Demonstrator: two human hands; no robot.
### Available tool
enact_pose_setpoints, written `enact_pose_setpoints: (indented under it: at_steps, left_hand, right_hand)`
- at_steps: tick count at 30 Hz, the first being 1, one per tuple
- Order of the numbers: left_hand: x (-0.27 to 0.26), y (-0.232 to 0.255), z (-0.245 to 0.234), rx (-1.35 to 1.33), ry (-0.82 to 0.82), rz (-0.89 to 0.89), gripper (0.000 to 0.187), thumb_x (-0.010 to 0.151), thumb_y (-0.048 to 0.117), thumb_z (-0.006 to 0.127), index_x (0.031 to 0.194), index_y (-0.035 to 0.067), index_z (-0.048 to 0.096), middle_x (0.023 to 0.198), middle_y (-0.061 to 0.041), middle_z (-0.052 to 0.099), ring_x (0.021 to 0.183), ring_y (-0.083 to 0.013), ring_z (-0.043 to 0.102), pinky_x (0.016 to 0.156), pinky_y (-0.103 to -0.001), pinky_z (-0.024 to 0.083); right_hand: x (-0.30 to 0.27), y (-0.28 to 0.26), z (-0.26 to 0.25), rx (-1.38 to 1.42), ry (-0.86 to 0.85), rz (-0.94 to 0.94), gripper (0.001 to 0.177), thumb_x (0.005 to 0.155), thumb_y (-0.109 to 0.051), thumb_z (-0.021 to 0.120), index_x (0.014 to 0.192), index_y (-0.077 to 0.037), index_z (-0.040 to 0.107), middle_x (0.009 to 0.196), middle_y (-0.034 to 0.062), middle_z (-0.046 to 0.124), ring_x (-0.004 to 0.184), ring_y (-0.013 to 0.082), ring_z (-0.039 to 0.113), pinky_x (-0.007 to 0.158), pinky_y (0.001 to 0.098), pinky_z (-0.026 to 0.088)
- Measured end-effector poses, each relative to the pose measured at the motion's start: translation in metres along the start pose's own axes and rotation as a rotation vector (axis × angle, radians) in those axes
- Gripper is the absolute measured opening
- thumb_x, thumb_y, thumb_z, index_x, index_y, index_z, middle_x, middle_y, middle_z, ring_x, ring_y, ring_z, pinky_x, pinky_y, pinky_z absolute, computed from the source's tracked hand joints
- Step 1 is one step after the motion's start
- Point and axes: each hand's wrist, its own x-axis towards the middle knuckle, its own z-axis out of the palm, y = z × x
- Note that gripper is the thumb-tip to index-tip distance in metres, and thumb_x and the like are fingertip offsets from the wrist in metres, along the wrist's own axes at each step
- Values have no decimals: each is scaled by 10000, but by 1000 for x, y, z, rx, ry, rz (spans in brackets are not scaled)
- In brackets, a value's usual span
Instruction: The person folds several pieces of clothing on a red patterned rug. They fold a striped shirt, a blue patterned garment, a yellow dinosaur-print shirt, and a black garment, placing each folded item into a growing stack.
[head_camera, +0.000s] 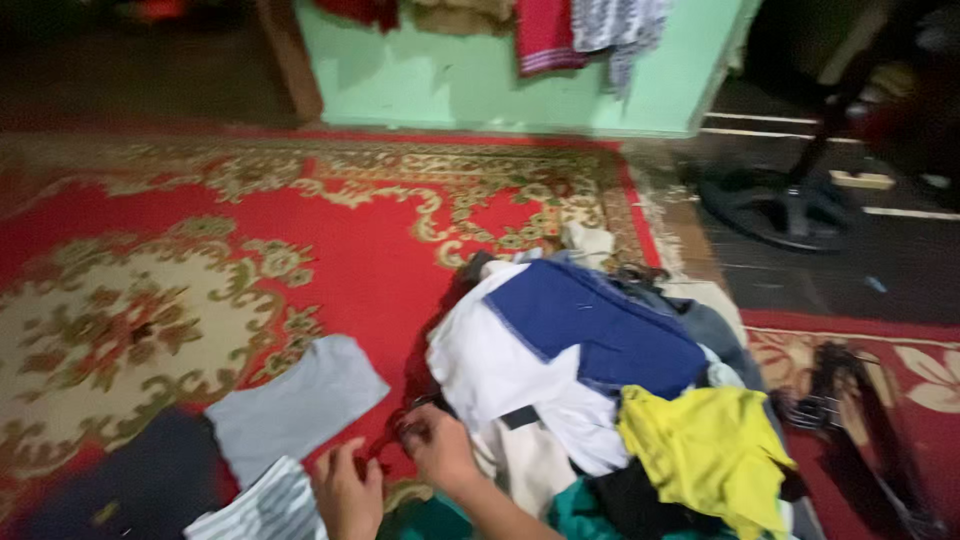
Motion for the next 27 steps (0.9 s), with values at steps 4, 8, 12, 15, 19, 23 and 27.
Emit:
enact_pose_setpoints:
  at_steps: [4,8,12,15,19,23,27]
  left_hand:
    - [13,96,18,-138,-82,207,400,763,188,776,1142,129,664,1192,-121,627,1157,-353,573,976,-490,470]
    - [5,187,55,-132,-284,226,346,782,195,764,1115,147,683,1220,-98,619,1150,-346,564,951,-457,484]
    - [-9,248,107,-91,-447,309,378,824,235,751,1183,139,684,1226,-112,619,1126,-365,572,971,-455,479]
    - [-10,286,149,-21,-486,322,356,873,293,736,1166,100,677,1195,-146,633,1120,-379,600,986,-461,489]
    - [-4,326,184,105,-514,185,399,923,381,723,1146,56,662,1191,-178,632,1132,-391,619,965,-490,507]
    - [2,337,193,195,-570,149,350,879,334,751,1141,114,676,1202,-126,651,1186,-375,610,1000,-519,493]
    - [9,330,190,70,-541,241,246,899,273,738,1082,121,674,1119,-120,678,1121,-357,630,954,-489,506]
  right_hand:
    - [11,20,-106,-66,-18,115,235,806,-44,688,1041,-44,700,829,130,744,772,266,744,732,361,580]
    - [-2,53,-211,-139,63,120,215,815,-77,705,1027,-50,689,853,118,729,803,260,751,745,361,591]
    - [-29,89,-286,-440,178,45,186,782,-59,724,968,-61,713,900,135,715,838,342,694,737,430,550]
    - [-49,107,-307,-451,204,-29,146,756,-65,737,900,-58,718,890,138,720,861,345,689,741,427,553]
    - [-51,117,-307,-321,211,44,183,724,-65,726,907,-57,710,843,125,711,808,300,696,712,393,559]
    - [-43,120,-306,-184,252,195,118,785,-70,690,897,-64,726,787,110,726,722,265,718,690,365,566]
    - [-39,130,-308,-120,266,248,103,806,-85,683,900,-59,716,755,94,730,683,225,712,677,342,566]
